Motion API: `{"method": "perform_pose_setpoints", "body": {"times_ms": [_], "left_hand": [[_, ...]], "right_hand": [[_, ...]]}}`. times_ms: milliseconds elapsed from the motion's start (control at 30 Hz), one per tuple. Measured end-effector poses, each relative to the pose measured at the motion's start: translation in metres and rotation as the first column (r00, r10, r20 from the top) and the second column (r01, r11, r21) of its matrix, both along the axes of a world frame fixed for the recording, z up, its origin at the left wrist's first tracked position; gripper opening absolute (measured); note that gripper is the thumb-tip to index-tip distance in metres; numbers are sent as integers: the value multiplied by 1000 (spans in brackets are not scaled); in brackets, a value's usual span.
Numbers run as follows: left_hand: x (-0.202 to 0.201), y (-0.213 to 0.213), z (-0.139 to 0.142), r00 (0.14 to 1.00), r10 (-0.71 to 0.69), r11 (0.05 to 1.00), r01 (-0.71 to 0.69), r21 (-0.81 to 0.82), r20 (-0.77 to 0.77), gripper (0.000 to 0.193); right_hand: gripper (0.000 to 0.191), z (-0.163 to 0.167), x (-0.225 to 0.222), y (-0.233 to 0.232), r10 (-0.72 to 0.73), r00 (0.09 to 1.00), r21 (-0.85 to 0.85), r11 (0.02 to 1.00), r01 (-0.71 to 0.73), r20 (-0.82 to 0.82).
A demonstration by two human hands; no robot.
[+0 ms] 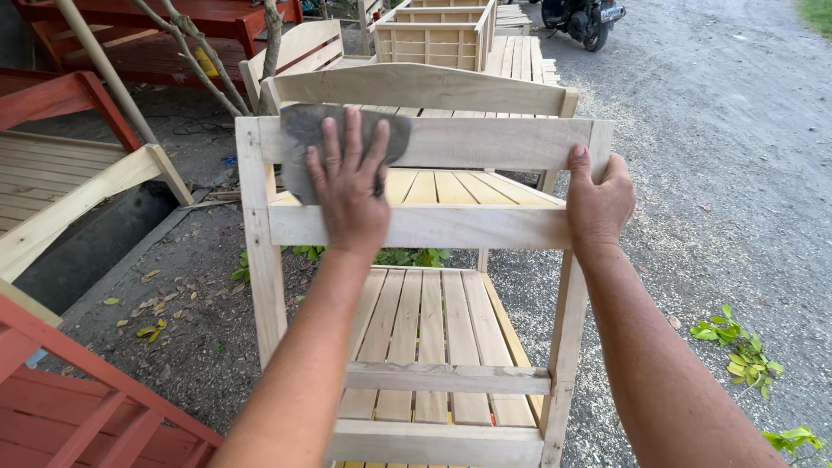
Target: The person sands the surfaces of a wooden shelving unit with a sanding block, moving across horizontal slats, vertical supports, and edges. The person repositions the unit to reach different sides and continues sanding the top and back sections.
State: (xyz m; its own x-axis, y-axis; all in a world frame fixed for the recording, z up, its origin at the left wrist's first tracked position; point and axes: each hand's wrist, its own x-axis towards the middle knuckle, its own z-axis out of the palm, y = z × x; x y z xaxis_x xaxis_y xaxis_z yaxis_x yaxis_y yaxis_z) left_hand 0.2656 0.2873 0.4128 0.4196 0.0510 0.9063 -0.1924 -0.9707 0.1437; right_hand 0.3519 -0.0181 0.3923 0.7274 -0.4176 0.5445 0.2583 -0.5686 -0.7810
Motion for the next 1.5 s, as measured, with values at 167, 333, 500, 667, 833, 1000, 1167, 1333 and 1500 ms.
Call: {"method": "perform_pose_setpoints", "body": {"times_ms": [167,333,500,667,833,1000,1167,1333,1500], "left_hand": [[50,-106,-11,979,-182,979,189,81,-90,53],[43,-75,0,975,-184,964,155,215,123,46],[4,47,14,962,25,998,-7,-66,274,32],[40,-35,14,965,115,964,-50,-260,237,21],[55,-147,13,959,-244,967,229,112,145,28],[17,-56,15,974,-86,988,55,147,210,35],[7,41,15,954,171,946,-89,-313,248,15],[33,-51,8,942,111,994,-101,-47,317,22],[37,-146,16,952,-291,949,275,153,95,23]], "right_hand": [[52,3,0,6,-67,994,-63,995,73,91],[57,-1,1,6,-58,992,-90,994,69,116],[57,-4,4,10,-96,987,-118,987,111,127],[54,-4,6,11,-109,989,-115,986,121,105],[52,-3,4,6,-88,988,-120,987,103,127],[51,-1,3,6,-71,990,-125,988,86,121],[48,-2,3,10,-121,989,-142,981,133,86],[48,-4,4,11,-151,983,-177,970,168,108],[50,-3,4,6,-95,986,-140,984,114,134]]}}
